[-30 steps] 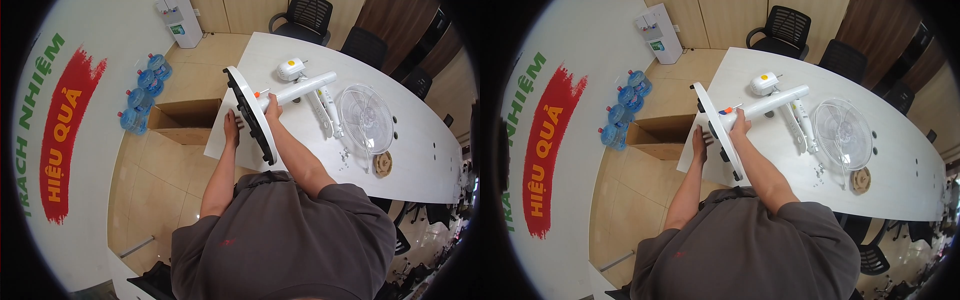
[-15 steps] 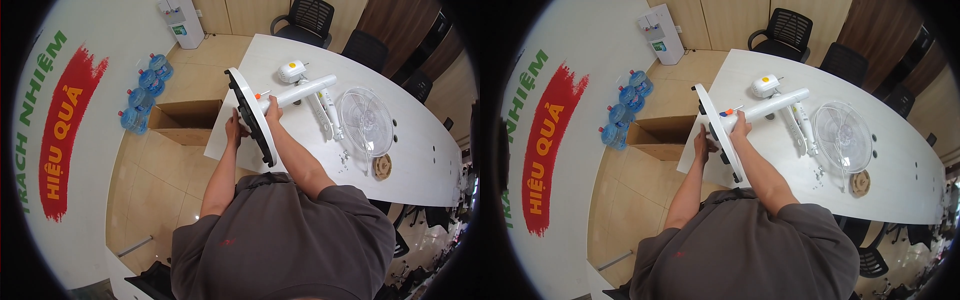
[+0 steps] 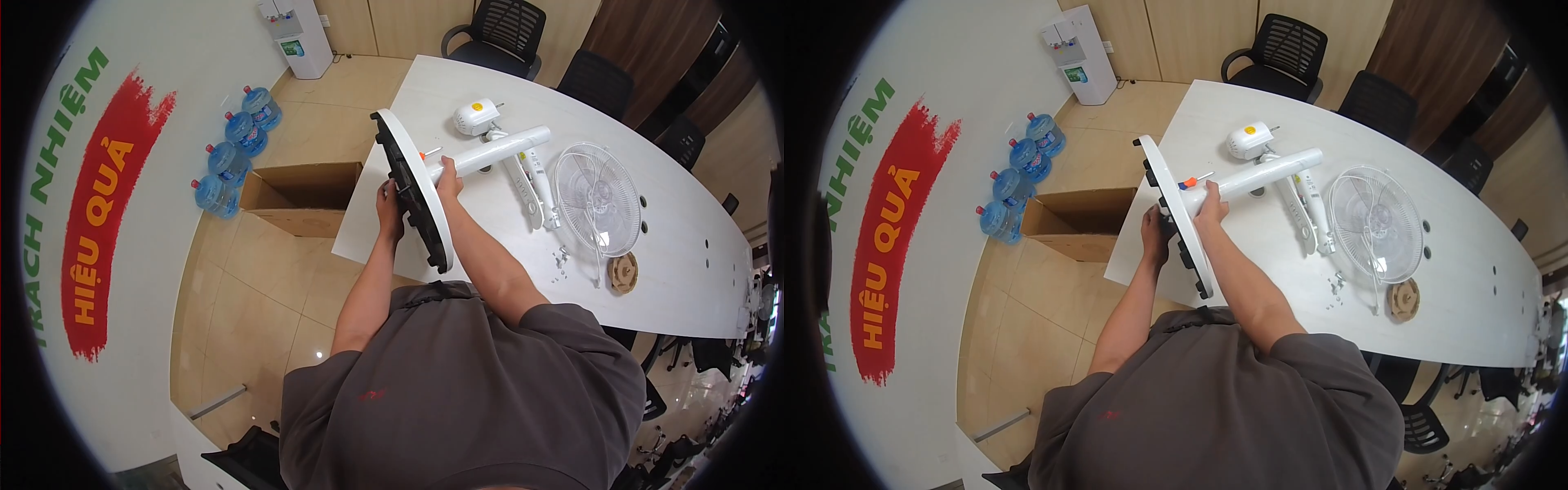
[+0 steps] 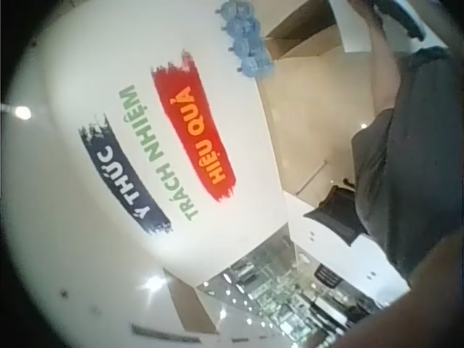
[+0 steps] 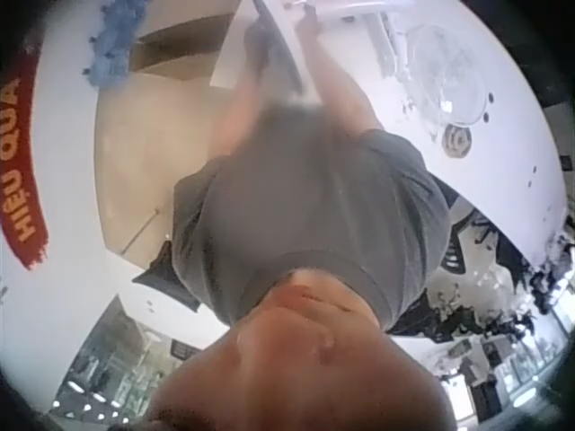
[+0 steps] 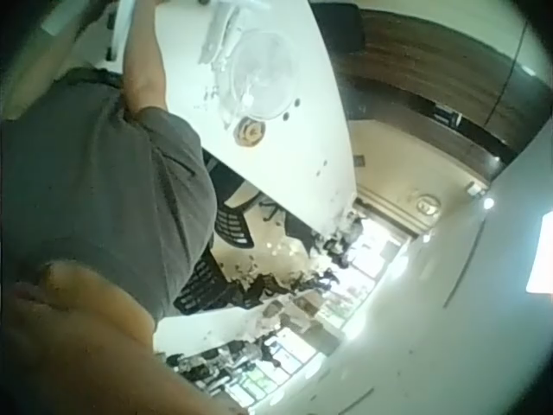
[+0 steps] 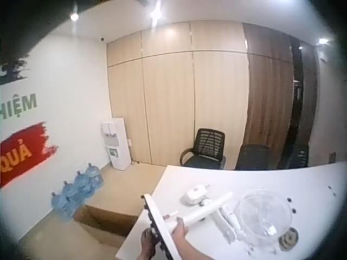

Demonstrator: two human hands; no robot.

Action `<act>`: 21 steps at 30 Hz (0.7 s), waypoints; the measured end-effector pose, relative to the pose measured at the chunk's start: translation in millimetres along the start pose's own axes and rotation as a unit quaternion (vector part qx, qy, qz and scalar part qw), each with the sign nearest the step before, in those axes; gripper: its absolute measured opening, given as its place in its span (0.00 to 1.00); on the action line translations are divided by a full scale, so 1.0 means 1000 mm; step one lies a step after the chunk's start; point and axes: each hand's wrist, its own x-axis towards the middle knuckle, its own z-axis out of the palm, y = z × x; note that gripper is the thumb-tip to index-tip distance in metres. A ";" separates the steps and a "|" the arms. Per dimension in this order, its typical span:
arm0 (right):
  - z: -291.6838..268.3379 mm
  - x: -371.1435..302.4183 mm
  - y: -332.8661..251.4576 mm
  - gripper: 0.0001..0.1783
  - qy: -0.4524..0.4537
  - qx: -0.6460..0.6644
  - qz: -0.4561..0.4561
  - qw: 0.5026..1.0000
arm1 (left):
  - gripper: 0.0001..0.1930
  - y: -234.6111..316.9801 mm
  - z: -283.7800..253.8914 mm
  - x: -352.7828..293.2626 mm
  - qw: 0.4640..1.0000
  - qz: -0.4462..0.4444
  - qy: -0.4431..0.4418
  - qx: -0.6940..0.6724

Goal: Assembling the base and stand components of a household electric fan.

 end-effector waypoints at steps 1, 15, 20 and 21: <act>0.000 -0.001 -0.001 0.36 0.011 0.000 -0.008 1.000 | 0.27 -0.002 -0.002 0.000 0.997 -0.013 0.058 -0.053; -0.006 0.000 -0.009 0.33 0.015 -0.020 -0.004 1.000 | 0.18 0.004 0.011 -0.005 0.995 -0.054 0.052 -0.070; -0.006 -0.001 -0.001 0.33 -0.004 -0.025 -0.045 0.999 | 0.17 0.019 0.013 -0.016 0.997 -0.077 -0.009 -0.018; -0.006 -0.001 0.002 0.31 -0.013 -0.005 -0.046 0.999 | 0.17 0.021 0.011 -0.017 0.997 -0.077 0.009 -0.014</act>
